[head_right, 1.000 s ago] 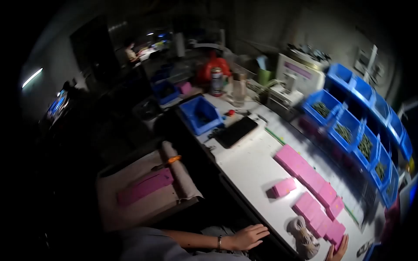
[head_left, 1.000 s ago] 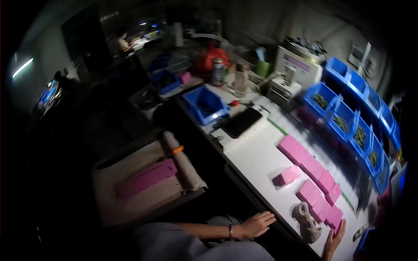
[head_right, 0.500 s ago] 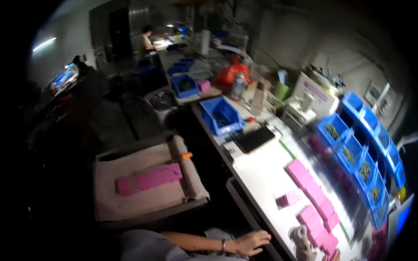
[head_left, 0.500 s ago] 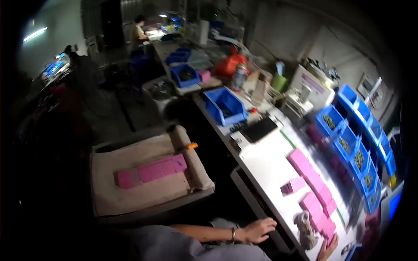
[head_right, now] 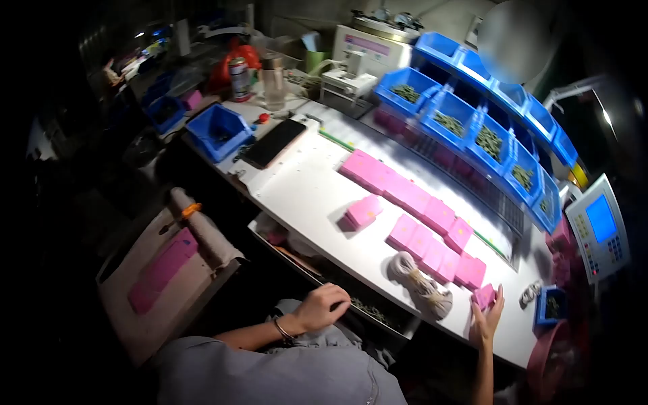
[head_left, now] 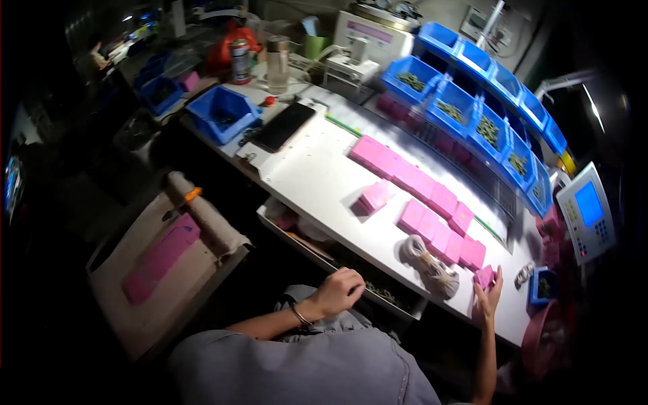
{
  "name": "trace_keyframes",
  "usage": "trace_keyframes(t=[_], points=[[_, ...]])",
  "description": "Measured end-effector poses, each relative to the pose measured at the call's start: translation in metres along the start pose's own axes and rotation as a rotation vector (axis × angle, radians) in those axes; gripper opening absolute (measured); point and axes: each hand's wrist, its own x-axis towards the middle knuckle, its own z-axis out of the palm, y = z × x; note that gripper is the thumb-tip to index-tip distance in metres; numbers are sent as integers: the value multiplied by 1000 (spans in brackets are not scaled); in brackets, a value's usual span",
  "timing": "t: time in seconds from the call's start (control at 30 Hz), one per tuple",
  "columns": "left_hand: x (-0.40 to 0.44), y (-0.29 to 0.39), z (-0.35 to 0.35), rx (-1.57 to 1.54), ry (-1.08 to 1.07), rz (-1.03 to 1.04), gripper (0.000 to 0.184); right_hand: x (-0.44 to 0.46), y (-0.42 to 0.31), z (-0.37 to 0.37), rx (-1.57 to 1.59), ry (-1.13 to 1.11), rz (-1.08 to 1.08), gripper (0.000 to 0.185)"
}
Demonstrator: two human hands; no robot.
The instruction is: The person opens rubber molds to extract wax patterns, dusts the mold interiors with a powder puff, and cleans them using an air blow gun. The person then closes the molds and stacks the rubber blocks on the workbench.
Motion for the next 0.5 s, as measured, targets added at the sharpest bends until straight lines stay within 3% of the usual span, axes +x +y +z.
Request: trace_keyframes(t=[0.07, 0.13, 0.17, 0.23, 0.4, 0.5], points=[[9, 6, -5, -33, -35, -14, 5, 6, -10, -5, -24, 21, 50, 78], [22, 15, -8, -95, -74, -52, 5, 7, -29, -6, 29, 109, -53, 81], [30, 21, -8, -166, -123, -110, 8, 4, -74, -6, -107, 101, -61, 79], [53, 44, -8, -284, -193, -191, 10, -4, -124, -2, -152, 41, -239, 77], [92, 83, 1, -442, -357, -237, 33, -29, -199, 44, -123, -196, -393, 92], [103, 92, -3, -475, -488, -515, 35, -30, -218, 68, -90, -201, -533, 82]])
